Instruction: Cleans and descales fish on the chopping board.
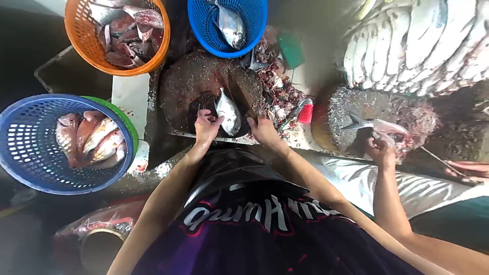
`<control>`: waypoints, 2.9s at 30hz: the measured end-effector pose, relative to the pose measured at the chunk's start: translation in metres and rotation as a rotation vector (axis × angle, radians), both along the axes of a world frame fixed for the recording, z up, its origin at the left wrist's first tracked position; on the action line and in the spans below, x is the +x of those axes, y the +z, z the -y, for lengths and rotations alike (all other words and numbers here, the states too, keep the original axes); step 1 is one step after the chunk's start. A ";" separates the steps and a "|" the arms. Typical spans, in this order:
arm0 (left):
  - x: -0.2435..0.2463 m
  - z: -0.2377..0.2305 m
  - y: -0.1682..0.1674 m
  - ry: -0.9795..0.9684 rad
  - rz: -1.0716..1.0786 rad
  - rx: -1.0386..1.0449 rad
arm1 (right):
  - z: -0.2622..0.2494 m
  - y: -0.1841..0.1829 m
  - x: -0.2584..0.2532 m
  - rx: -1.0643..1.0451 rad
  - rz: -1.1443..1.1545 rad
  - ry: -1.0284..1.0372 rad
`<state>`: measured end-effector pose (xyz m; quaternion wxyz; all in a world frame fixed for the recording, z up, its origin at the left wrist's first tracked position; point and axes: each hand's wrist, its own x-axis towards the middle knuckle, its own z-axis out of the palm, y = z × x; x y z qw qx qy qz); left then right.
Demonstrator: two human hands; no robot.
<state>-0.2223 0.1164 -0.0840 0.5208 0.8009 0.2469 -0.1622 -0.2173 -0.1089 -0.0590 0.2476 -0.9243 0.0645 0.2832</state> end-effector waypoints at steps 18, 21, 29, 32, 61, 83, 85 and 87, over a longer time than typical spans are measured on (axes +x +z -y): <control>0.018 0.045 -0.002 -0.253 -0.192 0.291 | 0.012 -0.014 -0.018 0.017 0.035 -0.014; 0.022 0.048 0.009 -0.280 -0.213 0.294 | 0.023 -0.028 -0.019 0.045 0.048 -0.058; -0.002 0.042 0.003 -0.125 -0.181 0.080 | 0.003 0.014 -0.027 0.106 0.344 -0.076; -0.006 0.039 -0.005 -0.075 -0.151 0.045 | -0.011 0.003 -0.023 -0.005 0.138 -0.041; 0.057 -0.040 -0.001 -0.239 -0.098 0.111 | -0.010 -0.010 0.035 0.001 0.132 0.217; 0.182 -0.024 0.062 -0.026 0.609 0.226 | 0.041 -0.010 -0.008 0.208 -0.012 -0.038; 0.206 -0.002 0.056 -0.119 0.582 0.189 | 0.043 -0.017 -0.005 0.268 -0.054 0.047; 0.233 0.022 0.044 -0.214 0.453 0.095 | 0.048 -0.022 -0.003 0.252 -0.096 0.056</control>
